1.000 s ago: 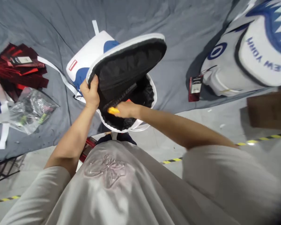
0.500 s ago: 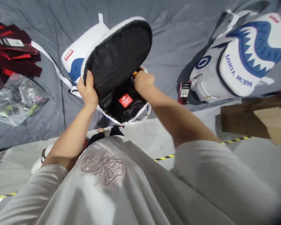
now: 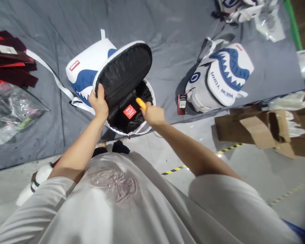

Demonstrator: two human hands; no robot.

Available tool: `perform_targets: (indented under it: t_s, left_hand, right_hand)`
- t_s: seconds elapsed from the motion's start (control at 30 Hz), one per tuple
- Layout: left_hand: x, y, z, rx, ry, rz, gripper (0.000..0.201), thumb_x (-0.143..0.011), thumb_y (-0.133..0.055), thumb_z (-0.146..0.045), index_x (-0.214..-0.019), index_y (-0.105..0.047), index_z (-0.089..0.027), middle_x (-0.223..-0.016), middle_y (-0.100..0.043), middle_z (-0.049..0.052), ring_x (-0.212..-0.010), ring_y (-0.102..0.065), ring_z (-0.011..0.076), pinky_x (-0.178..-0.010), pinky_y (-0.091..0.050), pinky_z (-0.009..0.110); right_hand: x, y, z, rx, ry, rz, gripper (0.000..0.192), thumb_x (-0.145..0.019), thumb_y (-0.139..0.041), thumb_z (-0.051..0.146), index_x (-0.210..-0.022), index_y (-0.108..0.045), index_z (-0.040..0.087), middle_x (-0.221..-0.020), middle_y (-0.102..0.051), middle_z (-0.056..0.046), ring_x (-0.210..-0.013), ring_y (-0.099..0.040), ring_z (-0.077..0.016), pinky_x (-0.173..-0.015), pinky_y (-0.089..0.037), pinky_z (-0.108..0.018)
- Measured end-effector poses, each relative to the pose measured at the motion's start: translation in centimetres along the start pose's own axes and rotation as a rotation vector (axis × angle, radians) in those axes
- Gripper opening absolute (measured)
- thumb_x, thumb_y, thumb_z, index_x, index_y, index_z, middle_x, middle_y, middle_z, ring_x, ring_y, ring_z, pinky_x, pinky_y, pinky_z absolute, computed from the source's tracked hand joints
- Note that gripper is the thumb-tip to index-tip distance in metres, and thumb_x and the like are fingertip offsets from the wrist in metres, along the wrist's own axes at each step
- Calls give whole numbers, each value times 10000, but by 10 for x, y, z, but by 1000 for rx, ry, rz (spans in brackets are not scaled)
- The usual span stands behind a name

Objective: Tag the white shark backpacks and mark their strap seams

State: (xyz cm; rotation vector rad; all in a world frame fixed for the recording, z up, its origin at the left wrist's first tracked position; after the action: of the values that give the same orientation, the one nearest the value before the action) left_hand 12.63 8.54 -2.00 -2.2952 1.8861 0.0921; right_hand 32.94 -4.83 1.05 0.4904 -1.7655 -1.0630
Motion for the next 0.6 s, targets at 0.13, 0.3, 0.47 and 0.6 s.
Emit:
perform_targets:
  t_s: [0.13,0.3,0.47,0.6]
  left_hand:
    - [0,4,-19,12,-68,21,571,-819,-590,-719,-786,-641,-152,-746,-575,3,-757,-559,136,-768,-477,273]
    - [-6,7,-24,-28,-80,37,574,-825,-568,-725,-823,-643,-155,-783,-594,-1,-804,-586,135,-824,-496,273]
    - [-7,1,-14,-21,-56,33,558,-843,-553,-695,-848,-646,-145,-821,-614,17,-857,-604,143,-869,-497,271]
    - [-6,-2,-12,-42,-33,42,556,-849,-542,-694,-837,-636,-146,-815,-595,9,-866,-599,143,-867,-490,264]
  right_hand:
    - [-26,-20,75,-182,211,-134,406,-1061,-348,373,-1326,-481,95,-1160,-680,-205,-1066,-667,-284,-862,-487,-314]
    - [-71,-9,95,-302,180,-200,367,-1049,-261,193,-1316,-482,71,-1157,-687,-211,-1070,-670,-271,-870,-493,-316]
    - [-74,-8,67,-313,21,-225,352,-1030,-251,156,-1300,-457,66,-1144,-689,-225,-1028,-686,-279,-856,-507,-346]
    - [-59,-10,59,-289,-42,-197,347,-1057,-314,285,-1281,-483,81,-1119,-699,-220,-1015,-694,-274,-840,-514,-330]
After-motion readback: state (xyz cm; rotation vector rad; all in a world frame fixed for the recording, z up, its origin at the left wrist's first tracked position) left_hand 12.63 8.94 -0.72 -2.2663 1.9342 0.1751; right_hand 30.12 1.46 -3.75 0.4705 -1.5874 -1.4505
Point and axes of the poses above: each hand's wrist, its own x-axis away from the middle knuckle, its own y-axis out of the back of the hand, z = x × y, the point moved 5 cm from there along -x, towards the middle knuckle
